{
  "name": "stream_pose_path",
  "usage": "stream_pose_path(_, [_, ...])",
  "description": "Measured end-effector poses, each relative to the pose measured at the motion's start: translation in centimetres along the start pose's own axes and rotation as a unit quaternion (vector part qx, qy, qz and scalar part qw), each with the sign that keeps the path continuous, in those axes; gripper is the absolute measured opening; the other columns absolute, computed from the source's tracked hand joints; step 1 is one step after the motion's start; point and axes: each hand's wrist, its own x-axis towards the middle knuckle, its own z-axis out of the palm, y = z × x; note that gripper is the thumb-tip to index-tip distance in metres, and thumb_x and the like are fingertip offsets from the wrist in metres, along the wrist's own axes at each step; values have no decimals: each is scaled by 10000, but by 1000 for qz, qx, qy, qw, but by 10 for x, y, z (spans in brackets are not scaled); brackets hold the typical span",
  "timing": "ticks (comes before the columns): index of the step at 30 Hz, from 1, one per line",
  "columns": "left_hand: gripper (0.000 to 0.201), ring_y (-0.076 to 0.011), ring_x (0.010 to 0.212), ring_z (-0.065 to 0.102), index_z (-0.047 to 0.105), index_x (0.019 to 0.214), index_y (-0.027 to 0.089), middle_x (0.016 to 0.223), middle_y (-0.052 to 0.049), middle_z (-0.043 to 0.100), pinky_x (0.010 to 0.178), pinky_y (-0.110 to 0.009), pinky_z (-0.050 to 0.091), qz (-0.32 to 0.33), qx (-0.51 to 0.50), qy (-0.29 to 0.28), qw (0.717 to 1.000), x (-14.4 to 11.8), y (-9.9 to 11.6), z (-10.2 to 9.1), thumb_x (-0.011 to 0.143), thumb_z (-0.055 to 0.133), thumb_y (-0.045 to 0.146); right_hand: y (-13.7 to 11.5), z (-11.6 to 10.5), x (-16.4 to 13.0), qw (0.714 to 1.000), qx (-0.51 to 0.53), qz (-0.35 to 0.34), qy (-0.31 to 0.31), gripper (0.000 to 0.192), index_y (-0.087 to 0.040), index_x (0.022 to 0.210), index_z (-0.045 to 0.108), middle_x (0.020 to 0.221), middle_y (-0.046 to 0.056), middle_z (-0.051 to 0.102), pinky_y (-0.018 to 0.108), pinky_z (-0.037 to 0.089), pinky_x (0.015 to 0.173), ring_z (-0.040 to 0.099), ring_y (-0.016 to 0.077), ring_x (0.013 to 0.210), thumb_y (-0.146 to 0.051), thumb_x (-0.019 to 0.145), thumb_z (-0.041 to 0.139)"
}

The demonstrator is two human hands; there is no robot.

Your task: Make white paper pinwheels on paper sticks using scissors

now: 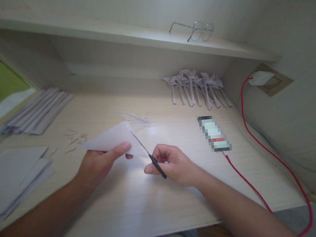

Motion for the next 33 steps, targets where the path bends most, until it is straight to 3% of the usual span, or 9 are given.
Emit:
stream_pose_path(4, [321, -184, 693, 661, 668, 635, 210, 679, -9, 705, 717, -299, 528, 18, -20, 13, 1000, 1, -2, 0, 903, 668, 386, 0, 1, 0, 1000, 4, 6, 4, 408, -183, 731, 564, 609, -73, 453, 240, 232, 502, 343, 83, 557, -431, 724, 888])
stream_pose_path(9, [318, -205, 686, 682, 678, 610, 213, 674, -22, 733, 691, -306, 557, -8, 35, 33, 999, -1, 4, 1, 856, 693, 415, -2, 5, -1, 1000, 27, 12, -8, 428, -187, 753, 557, 617, -72, 445, 243, 233, 512, 340, 87, 565, -473, 733, 874])
stream_pose_path(33, [316, -207, 642, 716, 741, 622, 197, 655, -32, 762, 633, -287, 561, -31, 55, -4, 998, -5, 1, 4, 832, 726, 433, -8, 15, 2, 999, 35, -2, 7, 524, -205, 724, 497, 605, -84, 403, 238, 236, 502, 308, 81, 549, -580, 691, 863])
